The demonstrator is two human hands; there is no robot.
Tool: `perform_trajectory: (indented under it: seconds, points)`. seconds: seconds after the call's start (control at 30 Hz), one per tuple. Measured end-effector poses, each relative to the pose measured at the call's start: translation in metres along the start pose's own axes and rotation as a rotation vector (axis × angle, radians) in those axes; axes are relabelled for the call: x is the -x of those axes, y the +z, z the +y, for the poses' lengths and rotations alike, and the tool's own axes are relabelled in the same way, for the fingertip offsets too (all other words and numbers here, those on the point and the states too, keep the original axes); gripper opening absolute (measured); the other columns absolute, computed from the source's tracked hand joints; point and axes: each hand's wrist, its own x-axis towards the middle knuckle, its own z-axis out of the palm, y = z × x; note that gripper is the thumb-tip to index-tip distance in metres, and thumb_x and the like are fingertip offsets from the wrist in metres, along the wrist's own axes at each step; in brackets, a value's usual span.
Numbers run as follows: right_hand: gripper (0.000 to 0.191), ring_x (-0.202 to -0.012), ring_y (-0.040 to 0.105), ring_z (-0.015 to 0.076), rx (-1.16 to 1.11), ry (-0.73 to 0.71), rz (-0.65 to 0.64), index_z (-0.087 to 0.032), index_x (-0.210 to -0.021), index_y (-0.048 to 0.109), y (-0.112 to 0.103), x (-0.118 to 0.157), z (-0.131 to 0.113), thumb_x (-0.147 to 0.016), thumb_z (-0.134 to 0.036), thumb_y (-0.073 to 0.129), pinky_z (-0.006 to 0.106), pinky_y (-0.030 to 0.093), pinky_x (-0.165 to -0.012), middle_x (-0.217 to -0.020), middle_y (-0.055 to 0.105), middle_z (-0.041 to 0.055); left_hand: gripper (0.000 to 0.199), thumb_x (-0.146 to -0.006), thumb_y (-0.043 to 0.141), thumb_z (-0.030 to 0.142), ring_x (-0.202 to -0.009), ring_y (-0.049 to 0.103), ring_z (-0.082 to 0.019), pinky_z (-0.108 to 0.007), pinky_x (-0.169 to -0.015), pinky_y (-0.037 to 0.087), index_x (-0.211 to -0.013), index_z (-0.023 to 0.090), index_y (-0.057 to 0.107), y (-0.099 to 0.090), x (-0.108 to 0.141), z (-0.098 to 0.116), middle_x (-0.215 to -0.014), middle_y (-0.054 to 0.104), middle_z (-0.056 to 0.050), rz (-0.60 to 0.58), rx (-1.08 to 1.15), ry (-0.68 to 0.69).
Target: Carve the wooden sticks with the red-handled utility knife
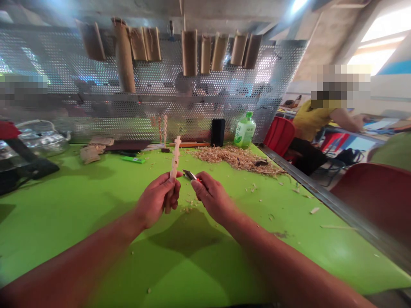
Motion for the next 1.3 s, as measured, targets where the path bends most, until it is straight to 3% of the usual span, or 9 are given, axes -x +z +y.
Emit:
perform_trajectory:
  seconds: [0.43,0.67,1.3]
  points:
    - [0.039,-0.053,0.042,0.0098,0.071,-0.007,-0.029,-0.02,-0.078,0.049,0.0,0.0,0.0,-0.096,-0.054,0.041,0.023,0.031,-0.05,-0.063,0.048,-0.003,0.027,-0.087,0.059,0.042,-0.037,0.046,-0.007,-0.017,-0.034,0.037,-0.104,0.021,0.054,0.002,0.003,0.003,-0.056,0.048,0.008,-0.059,-0.097,-0.029]
    - [0.037,-0.056,0.04,0.0112,0.314,-0.047,0.015,-0.021,-0.078,0.048,-0.007,0.002,-0.006,-0.097,-0.051,0.039,0.025,0.029,-0.052,-0.062,0.045,-0.0032,0.029,-0.084,0.062,0.041,-0.033,0.042,-0.003,-0.015,-0.027,0.03,-0.102,0.021,0.051,0.007,0.006,0.008,-0.07,0.055,0.007,-0.067,-0.075,-0.068]
    - [0.043,-0.05,0.038,0.0121,0.642,-0.075,0.07,-0.02,-0.08,0.057,-0.014,0.001,-0.013,-0.097,-0.053,0.035,0.026,0.022,-0.051,-0.059,0.05,-0.0002,0.028,-0.087,0.059,0.043,-0.03,0.037,-0.002,-0.015,-0.026,0.03,-0.1,0.019,0.053,0.009,0.011,0.01,-0.066,0.054,0.007,-0.12,-0.116,-0.097]
